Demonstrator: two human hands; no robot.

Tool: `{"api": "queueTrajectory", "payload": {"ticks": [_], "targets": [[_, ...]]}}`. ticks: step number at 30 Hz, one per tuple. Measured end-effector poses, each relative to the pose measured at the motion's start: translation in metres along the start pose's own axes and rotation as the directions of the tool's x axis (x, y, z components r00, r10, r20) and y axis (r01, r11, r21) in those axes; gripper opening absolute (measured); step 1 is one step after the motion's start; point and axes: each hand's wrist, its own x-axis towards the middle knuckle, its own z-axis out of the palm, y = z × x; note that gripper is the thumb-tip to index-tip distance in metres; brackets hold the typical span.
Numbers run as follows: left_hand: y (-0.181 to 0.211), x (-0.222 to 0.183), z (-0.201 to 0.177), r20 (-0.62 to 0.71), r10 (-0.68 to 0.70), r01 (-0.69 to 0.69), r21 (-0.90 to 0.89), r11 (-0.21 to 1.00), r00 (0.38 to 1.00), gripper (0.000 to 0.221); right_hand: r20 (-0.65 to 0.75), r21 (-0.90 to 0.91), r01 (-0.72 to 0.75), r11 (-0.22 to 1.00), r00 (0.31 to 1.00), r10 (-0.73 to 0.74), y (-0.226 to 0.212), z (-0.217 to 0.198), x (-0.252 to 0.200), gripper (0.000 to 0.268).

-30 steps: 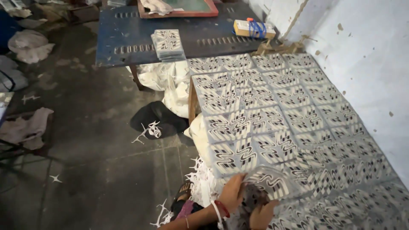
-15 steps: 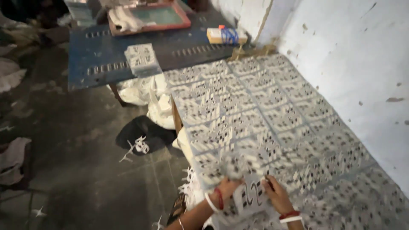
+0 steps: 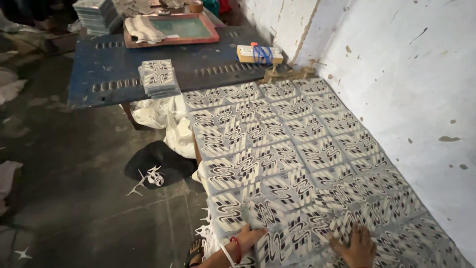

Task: The person is sorting and stacking printed plastic labels with a stylized 'W' logo on a production floor.

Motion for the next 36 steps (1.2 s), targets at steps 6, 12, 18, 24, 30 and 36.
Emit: {"api": "queueTrajectory", "payload": {"ticks": [6,12,18,24,30,36], "targets": [[-0.013,0.009,-0.003,0.12,0.051,-0.034,-0.139,0.99,0.991,0.045,-0.014,0.145,0.101,0.984,0.995,-0.1,0.001,-0.024,-0.008,0.1],[-0.006,-0.001,-0.004,0.158,0.156,-0.156,-0.013,0.988,0.975,0.043,-0.249,0.189,0.206,0.96,0.956,-0.156,-0.018,-0.054,-0.02,0.068],[-0.027,0.02,-0.01,0.104,0.12,-0.12,-0.01,0.993,0.987,0.052,-0.202,0.164,0.237,0.958,0.958,-0.202,-0.021,-0.071,-0.015,0.051],[-0.006,-0.003,-0.012,0.102,0.084,-0.093,0.086,0.992,0.991,0.041,-0.304,0.142,0.3,0.943,0.92,-0.247,-0.032,-0.092,-0.01,0.04],[-0.006,-0.015,-0.015,0.201,0.168,-0.166,-0.03,0.986,0.965,0.04,-0.205,0.223,0.282,0.933,0.949,-0.238,-0.035,-0.101,-0.005,0.035],[0.029,-0.049,-0.002,0.111,0.028,-0.036,0.074,0.997,0.993,0.037,-0.232,0.377,0.25,0.892,0.958,-0.171,-0.03,-0.107,-0.002,0.025]]}}
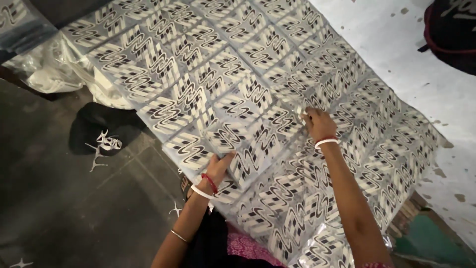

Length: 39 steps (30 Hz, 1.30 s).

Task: The person is sorting and stacking printed plastic labels with a stylized 'W' logo on a production floor.

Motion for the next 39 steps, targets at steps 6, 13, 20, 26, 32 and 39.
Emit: {"api": "queueTrajectory", "payload": {"ticks": [6,13,20,26,32,39], "targets": [[-0.027,0.02,-0.014,0.044,0.099,-0.098,-0.017,0.995,0.994,0.035,0.041,0.014,-0.152,0.988,0.988,0.151,0.011,0.008,0.009,0.026],[0.001,0.003,-0.001,0.03,0.044,-0.043,-0.05,0.998,0.999,0.032,-0.056,-0.291,0.047,0.956,0.996,-0.066,0.008,0.015,0.021,0.065],[-0.005,0.0,-0.006,0.077,0.113,-0.112,-0.02,0.994,0.991,0.042,0.195,-0.442,-0.002,0.897,0.976,0.097,-0.02,-0.002,0.043,0.077],[-0.001,-0.003,-0.006,0.015,0.046,-0.047,0.055,0.997,0.999,0.04,0.189,-0.36,0.169,0.918,0.976,-0.106,-0.007,0.019,0.048,0.08],[0.002,0.0,-0.006,0.065,-0.043,0.045,-0.023,0.999,0.997,0.038,0.28,-0.19,0.149,0.97,0.956,-0.092,-0.002,0.038,0.058,0.058],[0.007,-0.006,-0.008,0.115,0.013,-0.009,-0.031,0.999,0.993,0.041,0.292,-0.059,0.079,0.995,0.955,-0.059,-0.01,0.029,0.06,0.052]]}}
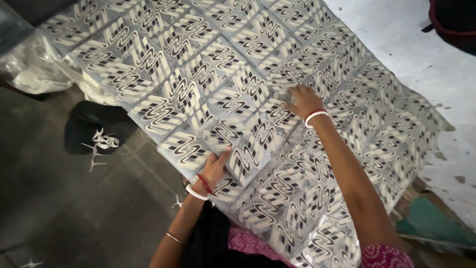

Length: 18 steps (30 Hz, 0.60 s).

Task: The person is sorting and stacking printed plastic labels with a stylized 'W' logo on a production floor.

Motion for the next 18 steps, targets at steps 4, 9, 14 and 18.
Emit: {"api": "queueTrajectory", "payload": {"ticks": [4,9,14,18], "targets": [[0.007,-0.009,0.003,0.005,-0.08,0.078,0.128,0.989,0.997,0.045,0.053,0.051,-0.033,0.998,0.998,0.03,0.01,-0.003,0.005,0.07],[-0.015,0.01,-0.01,0.01,-0.032,0.032,-0.012,0.999,0.999,0.039,0.128,0.02,-0.067,0.998,0.99,0.064,0.001,-0.016,0.012,0.055],[0.002,-0.004,0.004,0.088,0.001,0.009,-0.111,0.994,0.996,0.038,0.007,-0.053,-0.071,0.996,0.997,0.072,0.025,0.019,0.007,0.037],[0.012,-0.006,0.008,0.101,-0.03,0.041,-0.103,0.994,0.994,0.035,0.028,-0.025,-0.215,0.976,0.976,0.216,0.063,0.026,0.018,0.024]]}}
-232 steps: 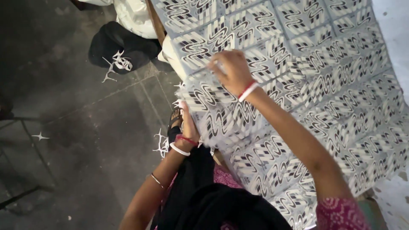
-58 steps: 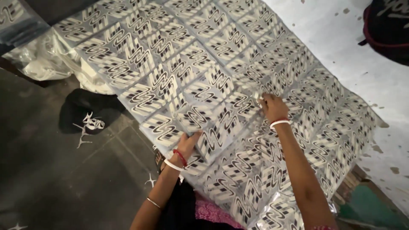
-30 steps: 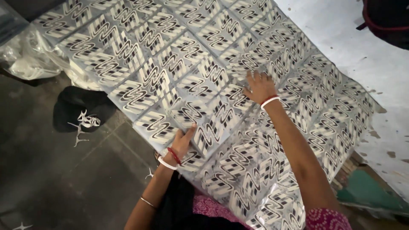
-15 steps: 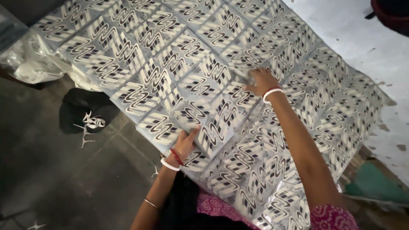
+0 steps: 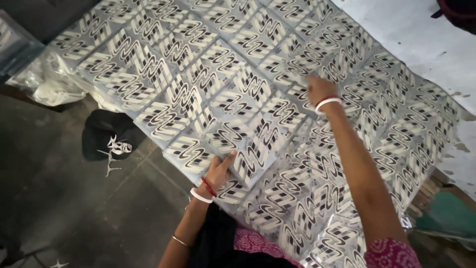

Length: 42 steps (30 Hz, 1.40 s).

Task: The person is sorting and stacking printed plastic labels with a stylized 'W' logo on a production floor.

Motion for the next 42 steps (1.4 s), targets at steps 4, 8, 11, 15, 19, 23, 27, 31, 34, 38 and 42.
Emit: {"api": "queueTrajectory", "payload": {"ticks": [4,8,11,15,19,23,27,31,34,38,42], "targets": [[-0.042,0.026,-0.046,0.043,0.074,-0.073,-0.012,0.997,0.996,0.035,0.008,0.129,0.017,0.991,1.0,-0.019,-0.031,-0.108,-0.009,0.03],[-0.025,0.019,-0.031,0.052,0.012,-0.016,0.075,0.997,0.999,0.051,0.197,0.114,-0.093,0.989,0.978,0.07,-0.144,-0.153,-0.064,0.026],[-0.003,0.007,-0.004,0.111,0.023,0.009,-0.272,0.962,0.994,0.065,0.276,0.068,0.072,0.995,0.957,-0.088,-0.224,-0.099,-0.129,0.027],[-0.027,0.018,-0.026,0.101,-0.124,0.151,-0.325,0.934,0.987,0.09,0.175,0.343,0.487,0.803,0.807,-0.564,-0.274,-0.103,-0.168,0.05],[-0.033,0.011,-0.008,-0.3,-0.119,0.167,0.14,0.976,0.946,0.08,0.4,0.783,0.196,0.591,0.57,-0.718,-0.192,-0.097,-0.105,0.052],[-0.026,0.011,0.001,-0.358,0.164,-0.059,0.287,0.956,0.919,0.064,0.335,0.823,-0.19,0.535,0.923,-0.187,-0.051,-0.029,-0.029,0.065],[-0.04,0.024,-0.014,-0.355,0.165,-0.073,0.26,0.963,0.92,0.052,-0.149,0.234,0.126,0.964,0.985,-0.093,0.041,-0.008,-0.003,0.093],[-0.026,0.035,-0.012,-0.118,0.245,-0.209,0.255,0.944,0.962,0.04,-0.202,0.123,0.133,0.984,0.974,-0.106,0.059,-0.003,-0.002,0.088],[-0.004,0.043,0.021,-0.298,-0.078,0.191,0.372,0.908,0.951,0.034,-0.172,0.057,0.139,0.989,0.977,-0.127,0.054,-0.004,-0.006,0.073],[0.025,0.083,0.095,-0.03,-0.134,0.137,0.163,0.977,0.991,0.036,-0.201,-0.075,0.185,0.98,0.96,-0.197,0.061,0.004,-0.004,0.06],[-0.01,0.151,0.12,-0.209,-0.129,0.155,0.113,0.981,0.969,0.039,-0.254,-0.067,0.259,0.963,0.929,-0.268,0.059,0.0,-0.004,0.047]]}}
